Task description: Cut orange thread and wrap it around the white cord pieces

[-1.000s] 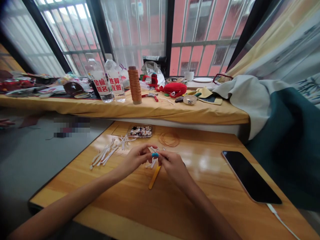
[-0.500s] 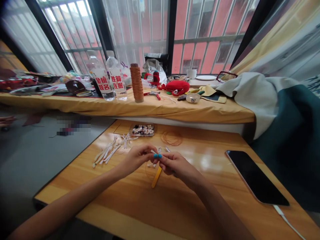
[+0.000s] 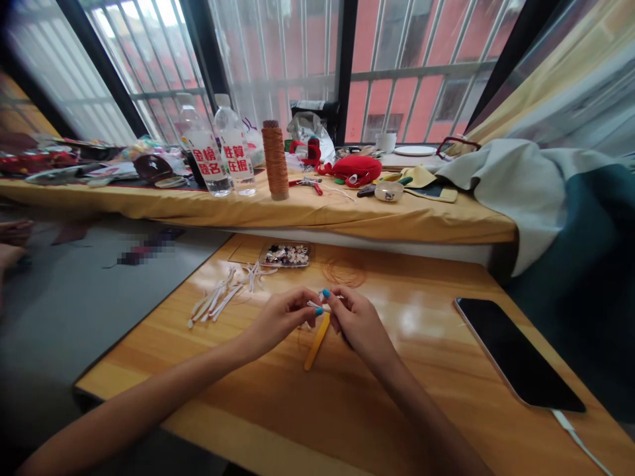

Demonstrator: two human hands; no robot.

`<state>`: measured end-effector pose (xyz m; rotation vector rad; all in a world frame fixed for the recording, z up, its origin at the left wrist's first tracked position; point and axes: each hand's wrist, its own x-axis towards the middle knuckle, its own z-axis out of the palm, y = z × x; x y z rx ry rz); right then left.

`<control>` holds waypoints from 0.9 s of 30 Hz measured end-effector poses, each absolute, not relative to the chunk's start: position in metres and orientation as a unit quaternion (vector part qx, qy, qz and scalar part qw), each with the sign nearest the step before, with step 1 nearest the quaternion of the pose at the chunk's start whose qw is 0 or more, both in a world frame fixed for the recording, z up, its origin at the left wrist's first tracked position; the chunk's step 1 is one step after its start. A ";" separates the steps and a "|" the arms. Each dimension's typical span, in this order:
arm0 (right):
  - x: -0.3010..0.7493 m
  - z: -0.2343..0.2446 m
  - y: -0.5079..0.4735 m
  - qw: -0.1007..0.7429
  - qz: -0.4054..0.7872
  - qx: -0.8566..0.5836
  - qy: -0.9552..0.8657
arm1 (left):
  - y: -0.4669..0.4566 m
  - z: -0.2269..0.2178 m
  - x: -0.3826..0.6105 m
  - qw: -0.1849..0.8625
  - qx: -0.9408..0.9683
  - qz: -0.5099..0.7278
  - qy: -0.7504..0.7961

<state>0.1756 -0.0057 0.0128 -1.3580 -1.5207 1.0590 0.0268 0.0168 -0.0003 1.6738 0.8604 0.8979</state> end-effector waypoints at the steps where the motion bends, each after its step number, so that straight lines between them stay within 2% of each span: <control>1: 0.175 0.013 -0.006 0.420 0.427 -0.536 -0.596 | 0.016 0.000 0.028 0.504 0.688 0.376 0.361; 6: 0.171 0.014 -0.007 0.459 0.495 -0.519 -0.524 | 0.013 0.000 0.031 0.549 0.647 0.399 0.347; 10: 0.171 0.016 -0.008 0.447 0.607 -0.487 -0.441 | 0.010 -0.002 0.032 0.560 0.642 0.406 0.331; 14: 0.174 0.019 -0.009 0.422 0.677 -0.463 -0.387 | 0.013 -0.002 0.029 0.511 0.705 0.379 0.314; 18: 0.177 0.019 -0.008 0.386 0.682 -0.460 -0.418 | 0.023 0.001 0.019 0.419 0.810 0.316 0.263; 20: 0.177 0.017 -0.006 0.358 0.627 -0.495 -0.483 | 0.030 0.004 0.012 0.321 0.877 0.269 0.236; 24: 0.174 0.012 -0.007 0.295 0.335 -0.569 -0.691 | 0.039 0.009 0.003 0.041 0.965 0.165 0.198; 27: 0.169 0.007 -0.009 0.201 0.188 -0.593 -0.757 | 0.037 0.008 0.002 -0.090 0.973 0.124 0.175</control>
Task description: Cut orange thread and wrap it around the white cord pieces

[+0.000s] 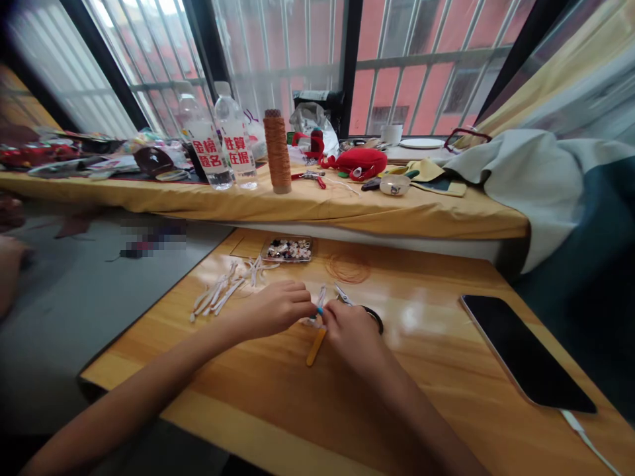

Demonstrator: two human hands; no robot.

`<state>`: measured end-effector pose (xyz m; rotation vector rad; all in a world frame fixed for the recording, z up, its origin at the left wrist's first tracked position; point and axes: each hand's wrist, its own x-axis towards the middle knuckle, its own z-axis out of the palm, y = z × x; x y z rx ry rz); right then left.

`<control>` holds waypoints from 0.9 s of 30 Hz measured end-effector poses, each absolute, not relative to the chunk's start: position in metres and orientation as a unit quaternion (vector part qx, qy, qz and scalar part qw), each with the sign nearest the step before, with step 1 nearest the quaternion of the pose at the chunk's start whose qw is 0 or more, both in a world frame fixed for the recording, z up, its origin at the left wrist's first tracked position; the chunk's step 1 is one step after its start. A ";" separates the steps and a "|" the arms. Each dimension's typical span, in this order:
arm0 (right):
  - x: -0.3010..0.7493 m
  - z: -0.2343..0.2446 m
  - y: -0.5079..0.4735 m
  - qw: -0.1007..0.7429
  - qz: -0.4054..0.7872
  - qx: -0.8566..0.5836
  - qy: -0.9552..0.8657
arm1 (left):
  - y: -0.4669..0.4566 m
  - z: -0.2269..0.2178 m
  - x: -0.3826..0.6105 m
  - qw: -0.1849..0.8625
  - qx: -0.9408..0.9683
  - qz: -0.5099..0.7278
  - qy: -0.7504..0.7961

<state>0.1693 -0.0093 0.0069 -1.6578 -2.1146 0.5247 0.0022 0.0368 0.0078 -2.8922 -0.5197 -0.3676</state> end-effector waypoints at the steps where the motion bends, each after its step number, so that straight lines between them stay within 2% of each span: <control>1: 0.168 0.005 -0.010 0.173 0.161 -0.602 -0.763 | 0.035 0.007 0.003 0.122 -0.970 -0.121 -0.171; 4: 0.165 -0.002 -0.011 0.132 0.103 -0.618 -0.768 | 0.025 0.004 0.008 0.188 -0.959 -0.134 -0.162; 7: 0.162 -0.008 -0.011 0.144 0.089 -0.622 -0.765 | 0.014 0.003 0.013 0.219 -0.949 -0.166 -0.154; 12: 0.162 -0.006 -0.011 0.252 0.115 -0.640 -0.716 | 0.006 0.002 0.017 0.232 -0.927 -0.216 -0.200; 16: 0.165 0.001 -0.011 0.354 0.204 -0.644 -0.647 | 0.001 0.002 0.017 0.216 -0.913 -0.257 -0.231; 22: 0.165 0.008 -0.011 0.470 0.472 -0.537 -0.517 | -0.004 -0.011 0.024 0.084 -0.911 -0.319 -0.246; 27: 0.164 0.015 -0.011 0.453 0.590 -0.502 -0.443 | 0.005 -0.020 0.030 -0.097 -0.864 -0.407 -0.279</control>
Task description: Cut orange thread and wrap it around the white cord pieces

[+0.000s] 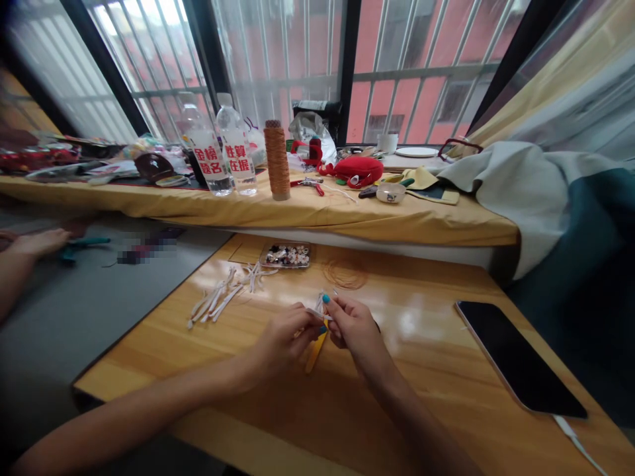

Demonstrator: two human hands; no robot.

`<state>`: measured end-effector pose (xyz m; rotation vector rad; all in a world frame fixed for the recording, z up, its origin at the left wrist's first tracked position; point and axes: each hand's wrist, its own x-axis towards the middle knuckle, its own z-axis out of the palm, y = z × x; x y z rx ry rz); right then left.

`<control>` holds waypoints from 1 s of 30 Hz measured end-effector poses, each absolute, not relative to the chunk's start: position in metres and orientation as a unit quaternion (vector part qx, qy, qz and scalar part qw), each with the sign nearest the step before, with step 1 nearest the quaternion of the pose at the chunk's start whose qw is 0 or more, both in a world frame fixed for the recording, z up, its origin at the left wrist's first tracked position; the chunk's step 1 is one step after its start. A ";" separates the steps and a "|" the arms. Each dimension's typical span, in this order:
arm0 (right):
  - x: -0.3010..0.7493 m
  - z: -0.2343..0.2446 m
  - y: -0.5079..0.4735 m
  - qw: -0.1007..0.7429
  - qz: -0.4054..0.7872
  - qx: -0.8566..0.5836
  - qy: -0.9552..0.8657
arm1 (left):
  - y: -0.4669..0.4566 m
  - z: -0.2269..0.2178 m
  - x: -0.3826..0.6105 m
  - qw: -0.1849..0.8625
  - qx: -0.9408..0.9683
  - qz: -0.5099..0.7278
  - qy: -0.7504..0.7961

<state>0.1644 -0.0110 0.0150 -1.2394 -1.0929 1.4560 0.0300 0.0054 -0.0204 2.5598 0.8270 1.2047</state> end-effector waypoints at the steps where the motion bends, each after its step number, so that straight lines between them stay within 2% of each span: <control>1: 0.165 0.016 -0.010 0.440 0.596 -0.501 -0.447 | 0.010 -0.019 0.028 0.118 0.863 0.403 0.281; 3: 0.168 0.018 -0.008 0.404 0.598 -0.505 -0.473 | 0.021 -0.014 0.022 0.118 0.883 0.369 0.265; 6: 0.173 0.016 -0.006 0.340 0.544 -0.527 -0.558 | 0.036 -0.001 0.008 0.010 0.944 0.273 0.186; 9: 0.174 0.007 -0.005 0.296 0.363 -0.553 -0.689 | 0.036 0.010 0.000 -0.147 0.960 0.200 0.131; 12: 0.171 -0.004 -0.006 0.259 0.210 -0.572 -0.749 | 0.024 0.013 0.002 -0.244 0.947 0.183 0.101; 14: 0.168 -0.007 -0.007 0.256 0.184 -0.585 -0.748 | 0.015 0.011 0.005 -0.279 0.935 0.194 0.097; 16: 0.167 -0.006 -0.008 0.294 0.187 -0.597 -0.723 | 0.008 0.008 0.009 -0.293 0.927 0.211 0.105; 19: 0.167 0.002 -0.009 0.390 0.279 -0.599 -0.641 | 0.003 0.001 0.014 -0.238 0.928 0.245 0.150; 22: 0.168 0.010 -0.009 0.448 0.449 -0.557 -0.536 | 0.004 -0.004 0.017 -0.059 0.930 0.282 0.228; 26: 0.167 0.013 -0.009 0.443 0.567 -0.506 -0.475 | 0.018 -0.005 0.018 0.216 0.896 0.272 0.275; 28: 0.166 0.013 -0.010 0.431 0.579 -0.500 -0.478 | 0.027 -0.003 0.015 0.272 0.889 0.245 0.277; 30: 0.165 0.010 -0.010 0.408 0.559 -0.515 -0.506 | 0.035 0.001 0.010 0.259 0.897 0.230 0.274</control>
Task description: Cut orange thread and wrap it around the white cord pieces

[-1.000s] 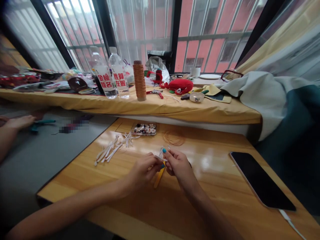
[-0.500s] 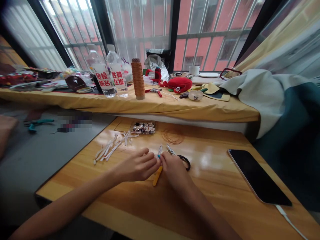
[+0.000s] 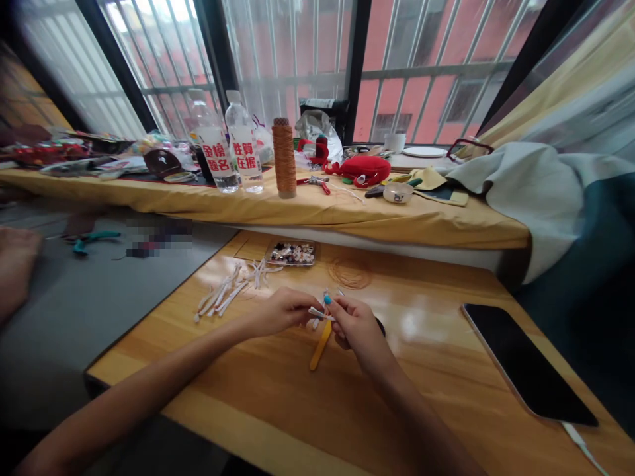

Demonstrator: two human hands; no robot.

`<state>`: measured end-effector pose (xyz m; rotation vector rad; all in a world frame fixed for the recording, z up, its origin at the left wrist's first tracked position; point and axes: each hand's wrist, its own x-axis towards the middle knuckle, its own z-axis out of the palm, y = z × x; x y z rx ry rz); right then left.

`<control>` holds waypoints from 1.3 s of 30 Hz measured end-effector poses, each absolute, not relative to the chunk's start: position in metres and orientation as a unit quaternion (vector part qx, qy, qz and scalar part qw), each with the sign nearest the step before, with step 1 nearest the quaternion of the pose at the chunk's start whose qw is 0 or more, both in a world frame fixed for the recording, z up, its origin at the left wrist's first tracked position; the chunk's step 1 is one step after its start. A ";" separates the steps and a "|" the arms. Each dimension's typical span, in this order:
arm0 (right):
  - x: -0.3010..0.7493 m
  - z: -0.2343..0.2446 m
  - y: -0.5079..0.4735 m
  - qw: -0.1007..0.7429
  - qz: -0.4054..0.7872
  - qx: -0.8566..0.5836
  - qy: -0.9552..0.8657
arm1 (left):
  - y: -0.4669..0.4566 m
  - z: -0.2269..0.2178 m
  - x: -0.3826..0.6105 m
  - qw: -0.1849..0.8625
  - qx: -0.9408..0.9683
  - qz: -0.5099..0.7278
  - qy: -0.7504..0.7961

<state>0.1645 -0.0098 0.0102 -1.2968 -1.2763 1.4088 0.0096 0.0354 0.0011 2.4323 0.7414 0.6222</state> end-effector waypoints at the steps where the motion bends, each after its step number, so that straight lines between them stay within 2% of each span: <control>1: 0.164 0.008 -0.010 0.394 0.526 -0.529 -0.537 | 0.038 0.003 0.007 0.228 0.908 0.226 0.268; 5: 0.162 -0.002 -0.010 0.333 0.264 -0.564 -0.708 | 0.037 0.012 -0.004 0.010 0.961 0.146 0.234; 7: 0.160 -0.008 -0.011 0.299 0.176 -0.558 -0.754 | 0.032 0.015 -0.006 -0.091 0.968 0.101 0.211; 10: 0.158 -0.015 -0.011 0.281 0.154 -0.560 -0.764 | 0.021 0.017 -0.004 -0.177 0.960 0.111 0.185; 13: 0.158 -0.010 -0.012 0.326 0.216 -0.576 -0.718 | 0.010 0.012 0.001 -0.219 0.949 0.171 0.150; 16: 0.159 0.002 -0.012 0.410 0.374 -0.567 -0.609 | 0.003 0.000 0.008 -0.193 0.949 0.220 0.119; 20: 0.162 0.017 -0.013 0.475 0.551 -0.509 -0.461 | 0.005 -0.016 0.016 0.009 0.947 0.246 0.206; 23: 0.164 0.019 -0.013 0.465 0.571 -0.501 -0.455 | 0.016 -0.017 0.019 0.171 0.907 0.254 0.288; 25: 0.165 0.016 -0.011 0.423 0.533 -0.531 -0.505 | 0.026 -0.014 0.017 0.219 0.889 0.250 0.313; 28: 0.166 0.005 -0.008 0.346 0.353 -0.585 -0.643 | 0.037 -0.010 0.010 0.162 0.892 0.257 0.334; 30: 0.165 -0.001 -0.007 0.301 0.236 -0.596 -0.706 | 0.038 -0.009 0.005 0.054 0.914 0.248 0.317; 32: 0.164 -0.006 -0.006 0.287 0.198 -0.598 -0.722 | 0.033 -0.009 0.003 -0.061 0.936 0.224 0.264; 34: 0.164 -0.007 -0.005 0.315 0.244 -0.593 -0.700 | 0.024 -0.010 0.004 -0.145 0.947 0.212 0.194; 36: 0.164 -0.005 -0.005 0.366 0.365 -0.582 -0.627 | 0.014 -0.012 0.007 -0.183 0.947 0.220 0.143; 39: 0.167 0.003 -0.006 0.411 0.556 -0.530 -0.491 | 0.007 -0.018 0.014 -0.121 0.952 0.237 0.148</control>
